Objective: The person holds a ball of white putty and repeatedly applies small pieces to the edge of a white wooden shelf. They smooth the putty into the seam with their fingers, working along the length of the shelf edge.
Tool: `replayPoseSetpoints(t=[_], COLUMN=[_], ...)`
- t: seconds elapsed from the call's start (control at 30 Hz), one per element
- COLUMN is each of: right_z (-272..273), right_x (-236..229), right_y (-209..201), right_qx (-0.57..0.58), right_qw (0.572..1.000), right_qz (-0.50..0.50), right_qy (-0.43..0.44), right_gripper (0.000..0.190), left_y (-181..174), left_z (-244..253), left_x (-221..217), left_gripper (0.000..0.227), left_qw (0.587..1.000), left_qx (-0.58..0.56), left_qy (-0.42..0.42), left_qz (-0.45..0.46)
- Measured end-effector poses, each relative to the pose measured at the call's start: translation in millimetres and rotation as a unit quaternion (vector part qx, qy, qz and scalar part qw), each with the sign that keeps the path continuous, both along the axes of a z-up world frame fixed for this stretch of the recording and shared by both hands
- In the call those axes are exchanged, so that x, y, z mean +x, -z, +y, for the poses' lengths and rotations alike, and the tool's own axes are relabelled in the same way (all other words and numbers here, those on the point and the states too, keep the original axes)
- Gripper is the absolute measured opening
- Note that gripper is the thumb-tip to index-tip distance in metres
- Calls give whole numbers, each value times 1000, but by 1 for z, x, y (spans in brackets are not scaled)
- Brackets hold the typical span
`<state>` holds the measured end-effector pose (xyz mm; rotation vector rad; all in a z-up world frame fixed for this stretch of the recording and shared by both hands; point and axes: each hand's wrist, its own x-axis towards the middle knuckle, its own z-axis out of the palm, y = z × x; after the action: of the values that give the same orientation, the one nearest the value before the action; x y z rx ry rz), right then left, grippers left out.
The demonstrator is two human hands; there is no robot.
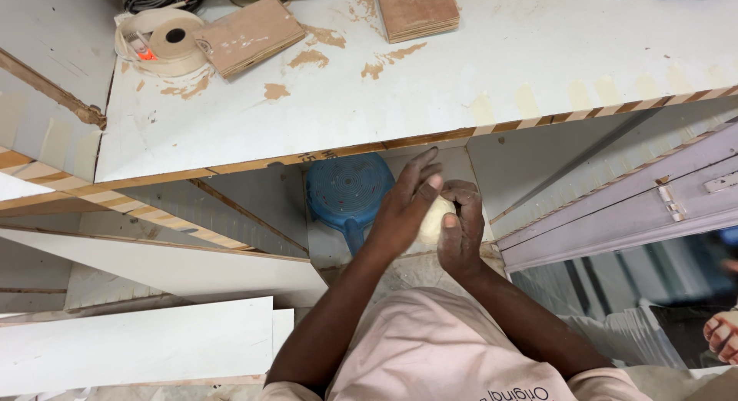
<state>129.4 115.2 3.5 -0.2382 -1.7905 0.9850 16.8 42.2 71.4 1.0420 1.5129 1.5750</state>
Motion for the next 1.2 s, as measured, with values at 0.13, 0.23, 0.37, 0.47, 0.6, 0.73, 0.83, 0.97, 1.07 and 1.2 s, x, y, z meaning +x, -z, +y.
replayPoseSetpoints(t=[0.13, 0.23, 0.37, 0.47, 0.6, 0.73, 0.83, 0.97, 1.07, 1.2], right_z=[2, 6, 15, 15, 10, 5, 4, 7, 10, 15], right_x=[7, 15, 18, 20, 20, 23, 26, 26, 26, 21], right_y=[5, 1, -2, -4, -7, -14, -18, -21, -16, -11], right_qx=[-282, -359, -432, -464, -445, -395, -348, -358, -395, -426], right_qw=[952, 924, 876, 851, 872, 906, 929, 924, 908, 891], right_qz=[8, 19, 94, 111, 87, 50, 37, 55, 63, 80], right_qy=[-117, -133, -195, -220, -187, -144, -121, -125, -124, -135], right_gripper=[56, 57, 53, 52, 54, 55, 57, 55, 55, 55], left_y=[8, 8, 8, 12, 21, 25, 23, 18, 19, 20], left_z=[0, -9, -19, -26, -21, -21, -21, -20, -15, -15], left_x=[-9, -9, 0, 6, 13, 15, 16, 14, 16, 24], left_gripper=[89, 94, 91, 86, 79, 65, 56, 51, 65, 87], left_qw=[966, 953, 954, 958, 970, 975, 973, 967, 978, 968], left_qx=[110, 156, 154, 165, 142, 157, 172, 177, 145, 197], left_qy=[102, 109, 127, 134, 110, 96, 99, 96, 68, 49], left_qz=[-211, -235, -225, -193, -163, -125, -122, -157, -135, -151])
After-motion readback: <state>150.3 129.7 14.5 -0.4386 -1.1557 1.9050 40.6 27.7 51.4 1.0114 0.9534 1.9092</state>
